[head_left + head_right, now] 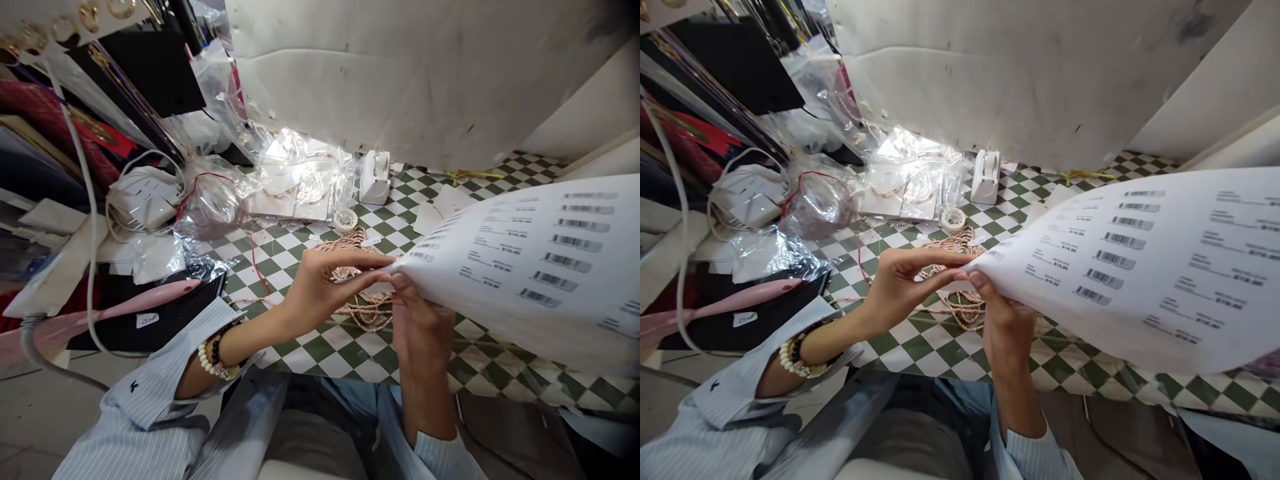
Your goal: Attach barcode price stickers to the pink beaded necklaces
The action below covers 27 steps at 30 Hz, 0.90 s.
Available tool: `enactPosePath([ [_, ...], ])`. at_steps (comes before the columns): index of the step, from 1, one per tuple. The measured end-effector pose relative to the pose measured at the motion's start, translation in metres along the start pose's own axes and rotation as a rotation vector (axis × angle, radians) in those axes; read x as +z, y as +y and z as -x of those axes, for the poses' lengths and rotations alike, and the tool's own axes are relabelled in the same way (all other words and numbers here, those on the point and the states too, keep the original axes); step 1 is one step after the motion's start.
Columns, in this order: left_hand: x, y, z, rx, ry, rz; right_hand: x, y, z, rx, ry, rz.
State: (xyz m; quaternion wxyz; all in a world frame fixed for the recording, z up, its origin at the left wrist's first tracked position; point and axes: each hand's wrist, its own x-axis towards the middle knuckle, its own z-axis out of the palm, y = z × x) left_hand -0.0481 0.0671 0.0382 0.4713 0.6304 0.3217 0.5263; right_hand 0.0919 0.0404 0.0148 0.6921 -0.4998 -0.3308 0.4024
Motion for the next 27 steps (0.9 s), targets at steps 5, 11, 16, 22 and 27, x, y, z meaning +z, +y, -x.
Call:
enactPosePath([
  [5,0.000,-0.003,0.001,-0.006,-0.004,-0.026,-0.002,0.004,0.001,0.018,-0.019,0.020],
  [11,-0.002,-0.003,0.000,-0.010,-0.005,-0.014,-0.007,0.007,0.000,-0.033,-0.076,0.081],
  [16,-0.002,0.000,-0.001,-0.259,0.006,0.122,-0.009,0.011,0.000,-0.032,-0.090,0.065],
  [22,-0.004,-0.010,-0.007,-0.601,0.392,0.599,-0.013,0.001,-0.005,0.073,-0.048,0.013],
  [27,-0.009,-0.011,-0.010,-0.456,0.632,0.716,-0.040,-0.002,-0.044,0.058,0.161,0.023],
])
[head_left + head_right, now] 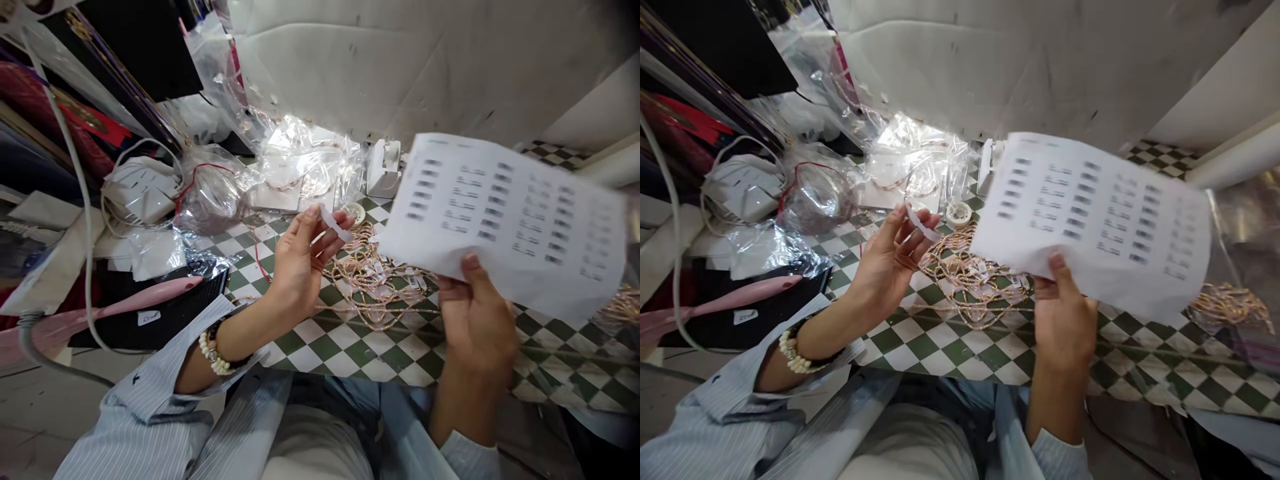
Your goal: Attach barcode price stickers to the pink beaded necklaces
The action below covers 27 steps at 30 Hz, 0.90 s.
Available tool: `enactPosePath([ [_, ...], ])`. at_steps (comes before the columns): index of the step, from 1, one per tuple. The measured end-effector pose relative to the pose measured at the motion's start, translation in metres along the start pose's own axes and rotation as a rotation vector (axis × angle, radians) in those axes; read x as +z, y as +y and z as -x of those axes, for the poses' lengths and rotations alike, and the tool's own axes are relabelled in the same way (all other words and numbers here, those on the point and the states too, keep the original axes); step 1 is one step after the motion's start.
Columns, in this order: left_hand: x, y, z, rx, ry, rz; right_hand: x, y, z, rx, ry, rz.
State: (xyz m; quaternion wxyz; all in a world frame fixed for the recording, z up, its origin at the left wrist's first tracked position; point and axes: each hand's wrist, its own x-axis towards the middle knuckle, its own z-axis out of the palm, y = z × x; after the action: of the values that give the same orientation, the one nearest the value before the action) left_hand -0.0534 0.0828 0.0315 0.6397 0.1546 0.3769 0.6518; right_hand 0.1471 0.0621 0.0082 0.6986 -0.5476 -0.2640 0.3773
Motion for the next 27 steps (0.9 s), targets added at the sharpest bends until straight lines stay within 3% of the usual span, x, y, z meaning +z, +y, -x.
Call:
enactPosePath([
  [3,0.001,0.005,0.002,0.047,-0.150,-0.139,-0.020,-0.008,-0.013,0.119,-0.110,0.133],
  [5,0.002,0.008,0.004,0.002,-0.349,-0.353,-0.031,-0.022,-0.005,0.252,-0.229,0.285],
  [7,0.003,0.008,0.007,-0.037,-0.513,-0.579,-0.035,-0.041,0.011,0.257,-0.287,0.453],
  [9,0.003,0.005,0.010,-0.030,-0.593,-0.725,-0.030,-0.057,0.025,0.094,-0.381,0.656],
  [10,0.003,0.003,0.012,-0.031,-0.615,-0.766,-0.026,-0.063,0.028,0.059,-0.487,0.692],
  [12,0.002,-0.001,0.014,-0.062,-0.651,-0.814,-0.015,-0.065,0.029,0.111,-0.716,0.676],
  [14,0.001,-0.004,0.016,-0.109,-0.682,-0.837,-0.008,-0.059,0.024,0.192,-0.810,0.608],
  [18,0.000,-0.008,0.018,-0.118,-0.738,-0.856,-0.008,-0.046,0.022,0.234,-0.731,0.556],
  [23,0.005,-0.013,0.019,-0.241,-0.748,-0.747,-0.035,-0.052,0.036,0.223,-0.552,0.521],
  [25,0.007,-0.012,0.022,-0.160,-0.720,-0.752,-0.052,-0.056,0.039,0.164,-0.371,0.460],
  [27,0.008,-0.010,0.027,0.014,-0.719,-0.897,-0.069,-0.057,0.040,0.102,-0.175,0.375],
])
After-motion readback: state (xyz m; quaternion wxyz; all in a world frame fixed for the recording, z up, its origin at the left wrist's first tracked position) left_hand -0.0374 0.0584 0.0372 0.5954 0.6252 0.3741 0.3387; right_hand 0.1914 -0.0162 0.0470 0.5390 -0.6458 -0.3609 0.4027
